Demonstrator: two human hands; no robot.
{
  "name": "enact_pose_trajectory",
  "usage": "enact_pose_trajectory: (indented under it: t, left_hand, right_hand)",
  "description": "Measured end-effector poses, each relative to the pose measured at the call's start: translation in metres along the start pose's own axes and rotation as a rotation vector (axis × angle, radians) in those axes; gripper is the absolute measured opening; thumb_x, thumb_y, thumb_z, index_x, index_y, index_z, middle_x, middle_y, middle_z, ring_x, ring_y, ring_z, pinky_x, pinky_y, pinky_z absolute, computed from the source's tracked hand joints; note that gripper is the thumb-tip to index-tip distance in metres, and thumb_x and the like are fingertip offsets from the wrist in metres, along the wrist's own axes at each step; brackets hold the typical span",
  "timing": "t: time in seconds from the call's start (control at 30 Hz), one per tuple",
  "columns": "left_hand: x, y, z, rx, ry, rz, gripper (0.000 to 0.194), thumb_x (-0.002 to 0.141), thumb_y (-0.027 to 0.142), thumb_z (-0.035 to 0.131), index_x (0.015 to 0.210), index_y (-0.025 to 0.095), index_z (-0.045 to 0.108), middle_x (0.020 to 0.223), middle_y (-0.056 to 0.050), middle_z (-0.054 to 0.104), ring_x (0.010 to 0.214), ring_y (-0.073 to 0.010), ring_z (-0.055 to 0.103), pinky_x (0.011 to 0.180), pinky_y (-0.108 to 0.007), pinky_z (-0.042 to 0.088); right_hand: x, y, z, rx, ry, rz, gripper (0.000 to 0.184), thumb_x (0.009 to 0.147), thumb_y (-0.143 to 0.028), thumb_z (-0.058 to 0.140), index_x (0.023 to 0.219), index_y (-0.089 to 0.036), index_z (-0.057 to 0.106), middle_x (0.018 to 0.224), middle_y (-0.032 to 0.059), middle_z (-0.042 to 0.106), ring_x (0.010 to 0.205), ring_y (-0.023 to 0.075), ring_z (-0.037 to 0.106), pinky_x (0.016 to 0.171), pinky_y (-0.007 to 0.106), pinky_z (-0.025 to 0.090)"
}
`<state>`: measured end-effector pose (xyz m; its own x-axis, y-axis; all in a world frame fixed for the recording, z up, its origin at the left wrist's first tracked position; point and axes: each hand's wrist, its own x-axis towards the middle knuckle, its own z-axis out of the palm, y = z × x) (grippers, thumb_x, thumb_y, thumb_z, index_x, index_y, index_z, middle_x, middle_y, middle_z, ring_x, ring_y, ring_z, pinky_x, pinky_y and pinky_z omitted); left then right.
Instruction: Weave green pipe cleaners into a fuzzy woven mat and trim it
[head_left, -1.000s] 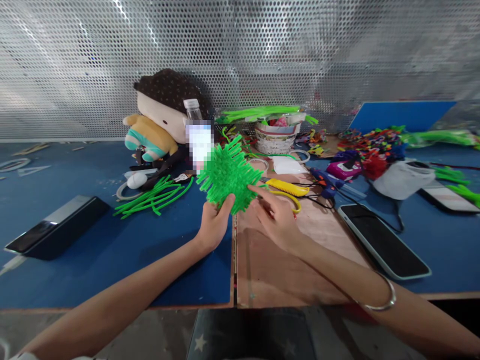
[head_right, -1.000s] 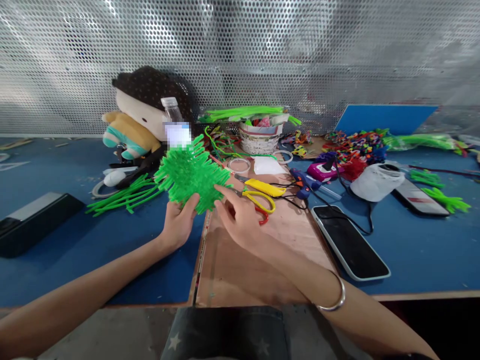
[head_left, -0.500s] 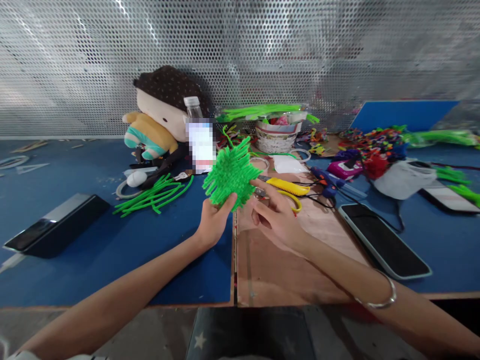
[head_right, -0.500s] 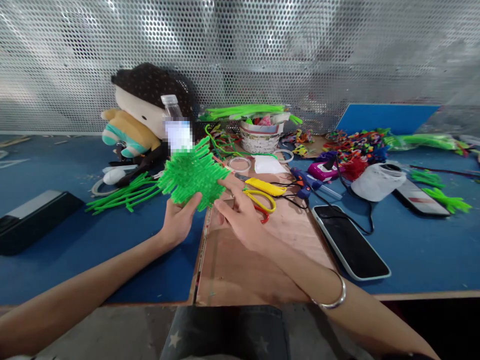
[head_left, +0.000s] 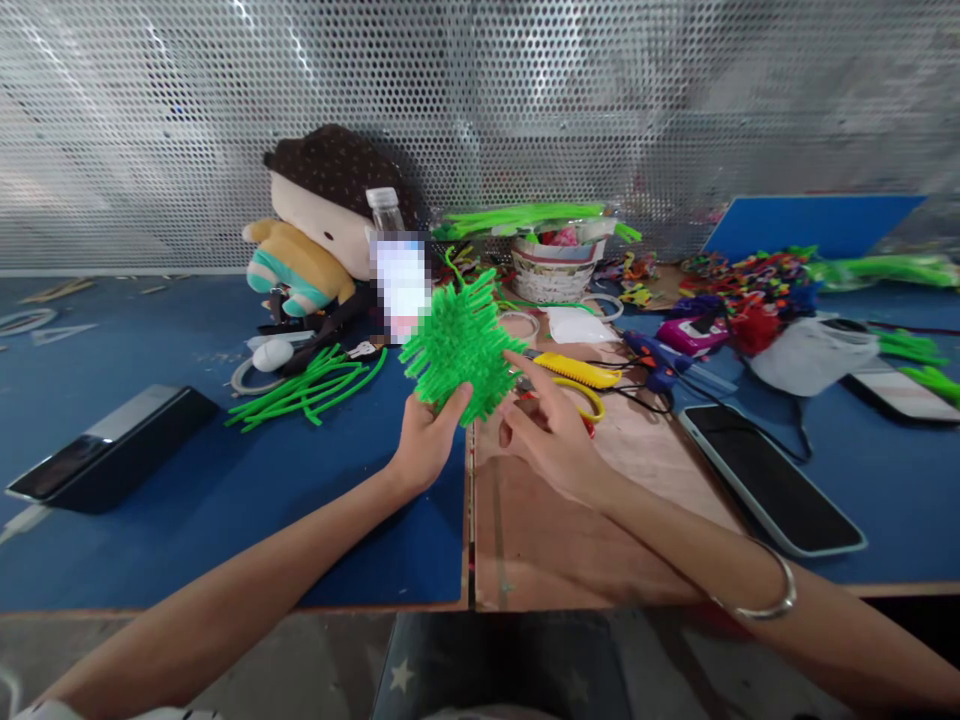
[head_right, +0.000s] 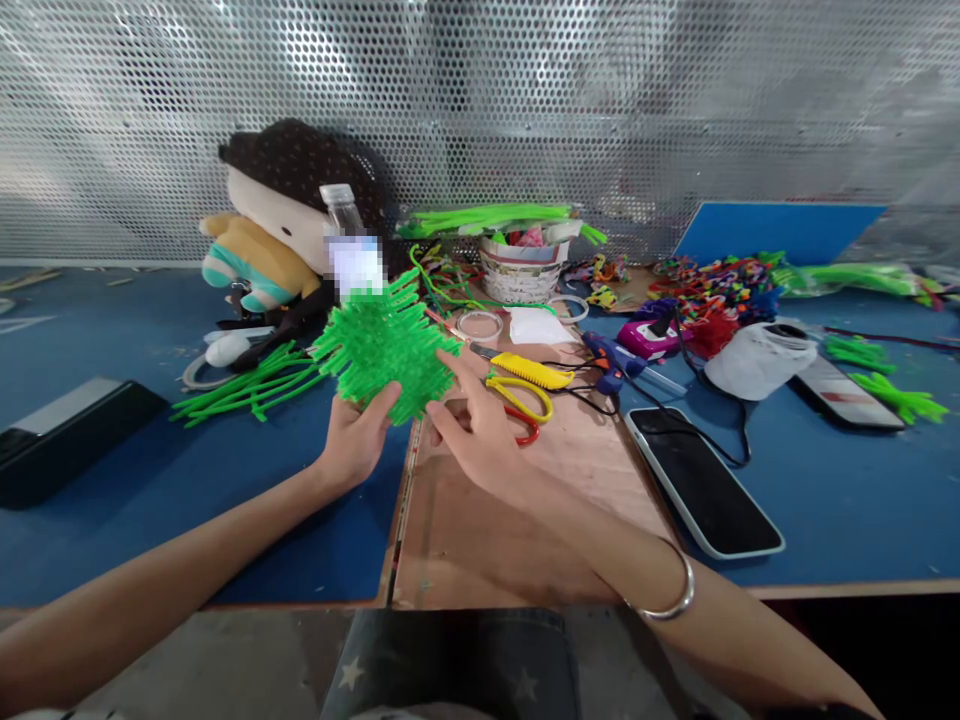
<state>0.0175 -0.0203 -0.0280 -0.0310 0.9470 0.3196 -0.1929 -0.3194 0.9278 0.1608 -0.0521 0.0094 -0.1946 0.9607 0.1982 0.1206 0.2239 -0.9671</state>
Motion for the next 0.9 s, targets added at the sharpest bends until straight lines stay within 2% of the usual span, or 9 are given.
enact_pose_trajectory:
  t: [0.17, 0.3, 0.43, 0.6, 0.73, 0.9]
  left_hand:
    - [-0.0004, 0.0011, 0.0022, -0.036, -0.015, -0.004, 0.019, 0.077, 0.035, 0.060, 0.081, 0.019, 0.067, 0.082, -0.002, 0.069, 0.079, -0.0157, 0.063, 0.074, -0.027, 0.050]
    - [0.0000, 0.0027, 0.0021, -0.057, -0.007, -0.038, 0.025, 0.077, 0.038, 0.060, 0.090, 0.018, 0.067, 0.090, -0.003, 0.070, 0.087, -0.0187, 0.064, 0.082, -0.031, 0.050]
    - [-0.0007, 0.0036, 0.0021, -0.062, -0.023, -0.059, 0.027, 0.077, 0.040, 0.060, 0.091, 0.017, 0.067, 0.091, -0.004, 0.070, 0.087, -0.0202, 0.064, 0.083, -0.033, 0.051]
    - [-0.0024, 0.0053, 0.0039, -0.078, -0.053, -0.028, 0.022, 0.078, 0.039, 0.061, 0.086, 0.019, 0.066, 0.097, -0.003, 0.069, 0.095, -0.0184, 0.062, 0.090, -0.032, 0.048]
    - [-0.0030, 0.0051, 0.0036, -0.087, -0.058, -0.019, 0.017, 0.079, 0.035, 0.060, 0.080, 0.020, 0.065, 0.094, -0.002, 0.069, 0.093, -0.0166, 0.063, 0.088, -0.031, 0.049]
    - [-0.0043, 0.0031, 0.0028, -0.046, -0.057, -0.038, 0.017, 0.079, 0.037, 0.060, 0.078, 0.021, 0.065, 0.090, -0.002, 0.069, 0.094, -0.0182, 0.062, 0.085, -0.033, 0.051]
  right_hand:
    - [0.0010, 0.0019, -0.0012, 0.021, -0.059, 0.033, 0.052, 0.083, -0.028, 0.051, 0.133, -0.021, 0.038, 0.053, -0.0053, 0.056, 0.045, 0.0113, 0.051, 0.043, 0.024, 0.037]
    - [0.0003, 0.0040, 0.0001, 0.089, -0.094, 0.084, 0.055, 0.083, -0.030, 0.052, 0.134, -0.021, 0.034, 0.053, -0.0061, 0.055, 0.041, 0.0095, 0.047, 0.037, 0.022, 0.027]
    - [-0.0002, 0.0059, 0.0021, 0.195, -0.099, 0.098, 0.054, 0.080, -0.029, 0.054, 0.131, -0.021, 0.035, 0.057, -0.0067, 0.053, 0.046, 0.0099, 0.052, 0.041, 0.021, 0.030]
    - [-0.0019, 0.0041, 0.0041, 0.316, -0.115, 0.121, 0.054, 0.078, -0.025, 0.054, 0.128, -0.022, 0.035, 0.057, -0.0086, 0.050, 0.045, 0.0081, 0.049, 0.047, 0.021, 0.035]
    - [-0.0030, 0.0030, 0.0044, 0.331, -0.141, 0.141, 0.055, 0.077, -0.025, 0.055, 0.128, -0.022, 0.032, 0.053, -0.0102, 0.049, 0.043, 0.0081, 0.048, 0.044, 0.020, 0.032]
    - [-0.0023, 0.0018, 0.0033, 0.389, -0.156, 0.175, 0.050, 0.075, -0.028, 0.059, 0.119, -0.023, 0.036, 0.051, -0.0115, 0.049, 0.037, 0.0062, 0.042, 0.040, 0.020, 0.024]
